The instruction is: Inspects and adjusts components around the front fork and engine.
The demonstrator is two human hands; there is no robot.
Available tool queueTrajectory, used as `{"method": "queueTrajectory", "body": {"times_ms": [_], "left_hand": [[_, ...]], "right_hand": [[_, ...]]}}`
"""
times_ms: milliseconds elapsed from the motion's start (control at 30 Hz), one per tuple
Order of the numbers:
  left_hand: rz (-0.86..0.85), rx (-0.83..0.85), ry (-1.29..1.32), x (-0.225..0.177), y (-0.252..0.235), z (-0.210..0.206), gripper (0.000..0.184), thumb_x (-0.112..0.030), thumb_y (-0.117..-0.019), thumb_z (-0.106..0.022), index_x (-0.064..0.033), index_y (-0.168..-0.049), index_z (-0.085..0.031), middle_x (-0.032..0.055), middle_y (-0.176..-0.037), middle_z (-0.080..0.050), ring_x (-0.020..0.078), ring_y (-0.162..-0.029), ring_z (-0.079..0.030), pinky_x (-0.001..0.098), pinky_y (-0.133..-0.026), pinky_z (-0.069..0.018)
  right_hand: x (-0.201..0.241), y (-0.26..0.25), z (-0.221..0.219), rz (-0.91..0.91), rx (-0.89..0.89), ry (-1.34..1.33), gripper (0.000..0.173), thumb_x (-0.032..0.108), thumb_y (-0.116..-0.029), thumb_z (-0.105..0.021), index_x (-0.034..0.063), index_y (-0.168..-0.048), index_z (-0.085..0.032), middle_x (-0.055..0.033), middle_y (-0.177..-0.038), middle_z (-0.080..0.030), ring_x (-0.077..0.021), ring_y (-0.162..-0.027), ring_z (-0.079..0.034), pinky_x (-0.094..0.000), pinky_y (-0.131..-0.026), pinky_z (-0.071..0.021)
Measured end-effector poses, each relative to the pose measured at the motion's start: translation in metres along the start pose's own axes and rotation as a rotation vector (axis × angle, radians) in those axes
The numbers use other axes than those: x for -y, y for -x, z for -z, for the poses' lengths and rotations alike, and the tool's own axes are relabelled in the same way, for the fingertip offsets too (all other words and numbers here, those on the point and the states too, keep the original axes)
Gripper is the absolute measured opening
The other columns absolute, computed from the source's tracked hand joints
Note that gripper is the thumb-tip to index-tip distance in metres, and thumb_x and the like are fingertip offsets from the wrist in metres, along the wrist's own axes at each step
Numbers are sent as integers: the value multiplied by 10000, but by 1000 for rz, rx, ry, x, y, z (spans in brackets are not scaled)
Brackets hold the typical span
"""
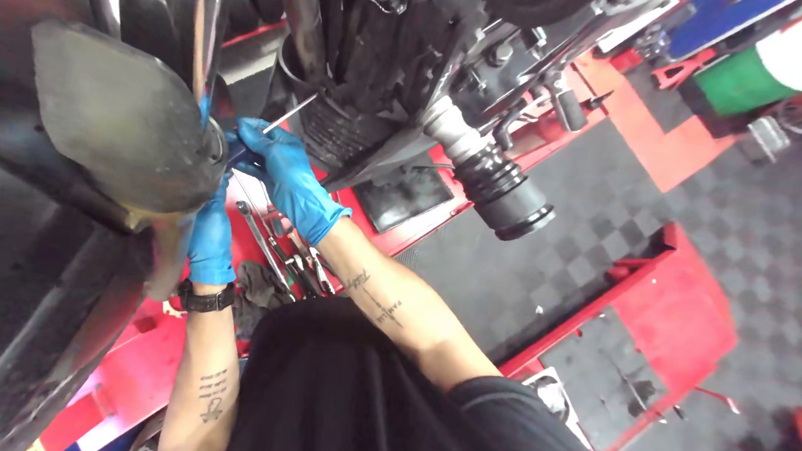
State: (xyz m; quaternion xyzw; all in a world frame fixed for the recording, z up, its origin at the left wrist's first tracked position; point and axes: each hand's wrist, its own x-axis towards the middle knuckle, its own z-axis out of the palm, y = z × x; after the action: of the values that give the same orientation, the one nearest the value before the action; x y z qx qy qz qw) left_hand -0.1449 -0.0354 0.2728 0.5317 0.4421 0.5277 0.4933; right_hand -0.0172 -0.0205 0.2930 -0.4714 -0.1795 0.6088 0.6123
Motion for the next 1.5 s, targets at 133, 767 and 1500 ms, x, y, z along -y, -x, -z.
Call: {"method": "queueTrajectory", "body": {"times_ms": [133, 767, 1500], "left_hand": [[108, -52, -73, 1, -5, -1, 193, -109, -1081, -468, -7, -1087, -631, 13, -822, -716, 71, -649, -675, 234, -621, -583], [60, 7, 0, -2, -1, 1, 283, 5, -1002, -567, 2, -1283, -602, 61, -1173, -696, 117, -1052, -675, 302, -948, -566], [117, -93, -16, -2, -3, -1, 147, -55, -1040, -540, -4, -1121, -651, 19, -941, -720, 87, -823, -697, 271, -777, -598]], "right_hand": [[-2, 0, 3, 8, 20, 14, 273, 196, -1063, -554, 57, -1279, -644, -97, -1094, -728, -158, -868, -705, -325, -748, -598], [-4, 1, 5, 31, 19, 21, 279, 222, -1064, -559, 57, -1262, -664, -106, -1089, -725, -167, -877, -706, -339, -766, -604], [-1, -11, 0, 21, -24, -47, 247, 113, -1049, -565, -37, -1231, -639, -148, -1026, -720, -185, -846, -704, -325, -745, -604]]}}
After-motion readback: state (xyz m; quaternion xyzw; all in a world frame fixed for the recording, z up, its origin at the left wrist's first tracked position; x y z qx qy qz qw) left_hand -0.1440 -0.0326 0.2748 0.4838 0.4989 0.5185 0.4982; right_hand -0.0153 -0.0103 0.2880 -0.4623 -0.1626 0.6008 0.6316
